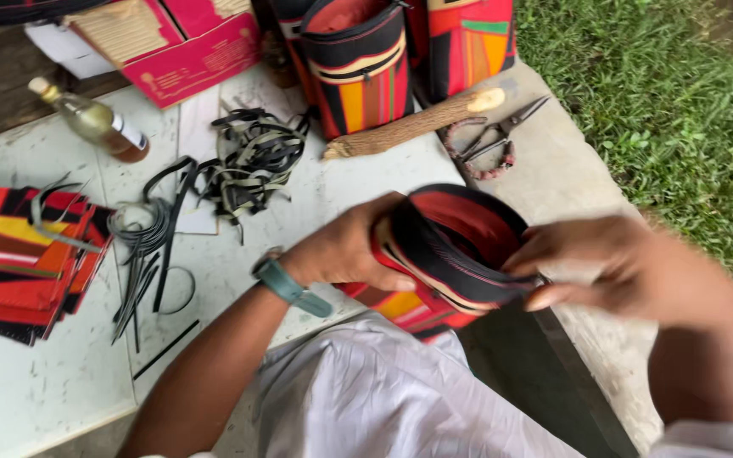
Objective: The person works at an outdoor table on a colorful patchwork leather bag. They turn the bag inside out, work the seam and edges by hand, thread a needle, and hand-stitch the bag opening, pressing the leather flat as they sew.
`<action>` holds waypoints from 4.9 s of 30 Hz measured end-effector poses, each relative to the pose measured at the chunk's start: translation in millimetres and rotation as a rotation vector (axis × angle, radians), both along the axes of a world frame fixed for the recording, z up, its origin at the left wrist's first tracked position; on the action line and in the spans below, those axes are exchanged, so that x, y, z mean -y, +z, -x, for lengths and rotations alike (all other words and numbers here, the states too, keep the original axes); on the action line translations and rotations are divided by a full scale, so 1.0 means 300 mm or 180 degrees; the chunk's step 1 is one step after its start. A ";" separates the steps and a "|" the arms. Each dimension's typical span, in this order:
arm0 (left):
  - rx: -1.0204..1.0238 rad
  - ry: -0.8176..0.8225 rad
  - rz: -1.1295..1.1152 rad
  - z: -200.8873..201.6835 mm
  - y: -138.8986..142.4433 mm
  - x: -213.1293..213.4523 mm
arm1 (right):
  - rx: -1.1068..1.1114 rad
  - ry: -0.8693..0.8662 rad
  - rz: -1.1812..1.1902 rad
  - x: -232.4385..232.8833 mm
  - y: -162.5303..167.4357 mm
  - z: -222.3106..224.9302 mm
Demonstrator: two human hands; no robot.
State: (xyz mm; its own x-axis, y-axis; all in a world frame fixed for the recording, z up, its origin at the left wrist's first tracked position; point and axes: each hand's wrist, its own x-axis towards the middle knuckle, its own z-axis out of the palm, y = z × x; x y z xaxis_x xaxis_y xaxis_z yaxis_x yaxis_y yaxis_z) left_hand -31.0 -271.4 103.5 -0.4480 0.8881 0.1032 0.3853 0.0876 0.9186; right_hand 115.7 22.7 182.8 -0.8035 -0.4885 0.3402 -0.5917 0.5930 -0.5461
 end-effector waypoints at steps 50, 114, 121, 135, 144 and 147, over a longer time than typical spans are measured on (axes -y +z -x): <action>-0.0976 -0.0143 -0.1607 -0.058 -0.274 -0.753 | -0.0517 -0.2042 0.1852 -0.142 0.055 -0.176; -0.0953 -0.0519 -0.1349 -0.092 -0.306 -0.771 | -0.0607 -0.2537 0.1149 -0.171 0.114 -0.352; -0.0996 -0.0430 -0.1278 -0.090 -0.327 -0.777 | -0.1324 -0.2087 0.1575 -0.336 -0.119 -0.405; -0.0976 -0.0272 -0.1340 -0.093 -0.288 -0.760 | -0.0911 -0.2314 0.2149 -0.258 -0.165 -0.323; -0.0882 -0.0332 -0.1320 -0.091 -0.310 -0.762 | -0.1131 -0.2010 0.1074 -0.252 -0.062 -0.305; -0.0946 -0.0395 -0.1344 -0.086 -0.305 -0.765 | -0.1086 -0.1931 0.0922 -0.294 -0.012 -0.355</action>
State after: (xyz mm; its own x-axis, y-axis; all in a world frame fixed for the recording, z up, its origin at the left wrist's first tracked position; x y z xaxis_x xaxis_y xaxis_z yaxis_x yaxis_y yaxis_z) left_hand -5.2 -41.9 12.0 -0.2391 0.7862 0.5698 0.6183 -0.3292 0.7137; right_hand 222.2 111.1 179.4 -0.7302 0.1531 0.6659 -0.3713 0.7292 -0.5748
